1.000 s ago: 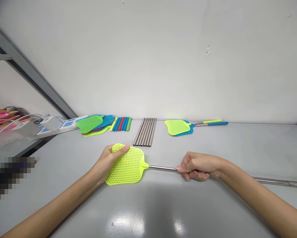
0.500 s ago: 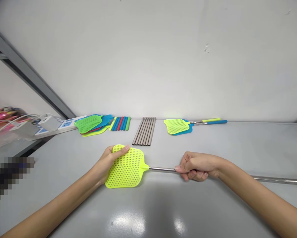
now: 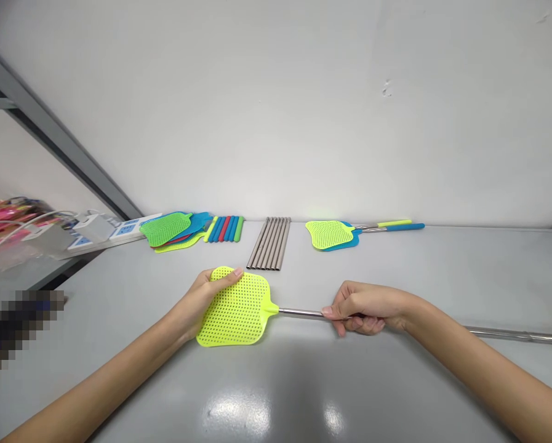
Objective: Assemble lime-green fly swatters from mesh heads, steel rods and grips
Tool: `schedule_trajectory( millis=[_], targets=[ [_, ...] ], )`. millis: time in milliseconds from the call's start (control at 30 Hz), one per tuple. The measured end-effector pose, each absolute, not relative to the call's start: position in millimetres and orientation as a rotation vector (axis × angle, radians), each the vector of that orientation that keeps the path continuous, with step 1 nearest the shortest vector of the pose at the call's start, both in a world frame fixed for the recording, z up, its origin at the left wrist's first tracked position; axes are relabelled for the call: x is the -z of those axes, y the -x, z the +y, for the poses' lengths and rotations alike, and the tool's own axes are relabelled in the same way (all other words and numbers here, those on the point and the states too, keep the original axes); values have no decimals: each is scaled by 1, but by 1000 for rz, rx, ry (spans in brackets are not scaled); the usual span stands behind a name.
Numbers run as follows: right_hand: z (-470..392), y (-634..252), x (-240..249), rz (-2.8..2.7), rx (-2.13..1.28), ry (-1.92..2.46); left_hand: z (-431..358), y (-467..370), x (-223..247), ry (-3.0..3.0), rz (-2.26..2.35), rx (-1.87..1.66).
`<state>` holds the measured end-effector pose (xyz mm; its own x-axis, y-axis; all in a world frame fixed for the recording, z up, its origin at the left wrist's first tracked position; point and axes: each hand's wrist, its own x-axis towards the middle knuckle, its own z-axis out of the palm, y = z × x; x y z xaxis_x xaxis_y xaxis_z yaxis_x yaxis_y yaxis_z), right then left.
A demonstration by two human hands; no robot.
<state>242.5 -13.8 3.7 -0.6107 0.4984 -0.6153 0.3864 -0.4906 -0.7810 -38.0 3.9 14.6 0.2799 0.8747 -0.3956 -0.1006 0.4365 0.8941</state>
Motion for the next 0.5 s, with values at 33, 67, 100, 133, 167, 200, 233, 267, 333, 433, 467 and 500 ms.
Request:
schedule_trajectory(
  millis=[33,67,100,133,167,200,233,267,333,433,467,500],
  targets=[
    [-14,-242,-5,-1559,-2272,1341,5,39,-15,-883,1075,-772],
    [-15,-242,-6,-1574,-2266,1330,7,39,-15,-874,1067,-761],
    [-15,-241,-7,-1586,-2261,1316,8,40,-16,-863,1061,-753],
    [-16,-241,-9,-1595,-2257,1305,9,41,-16,-855,1059,-748],
    [-16,-241,-9,-1600,-2253,1299,11,41,-16,-851,1057,-744],
    [-17,-240,-10,-1604,-2247,1297,12,42,-16,-851,1053,-739],
    [-17,-240,-11,-1608,-2238,1300,13,42,-17,-855,1051,-733],
    [-17,-239,-11,-1615,-2223,1301,13,43,-17,-862,1050,-727],
    [-17,-239,-12,-1649,-2193,1298,15,44,-19,-873,1055,-720],
    [-16,-240,-13,-1716,-2178,1282,16,46,-22,-881,1061,-719],
    [-16,-240,-13,-1732,-2184,1277,16,46,-23,-884,1061,-717],
    [-15,-241,-14,-1744,-2187,1274,17,47,-24,-888,1062,-716]
  ],
)
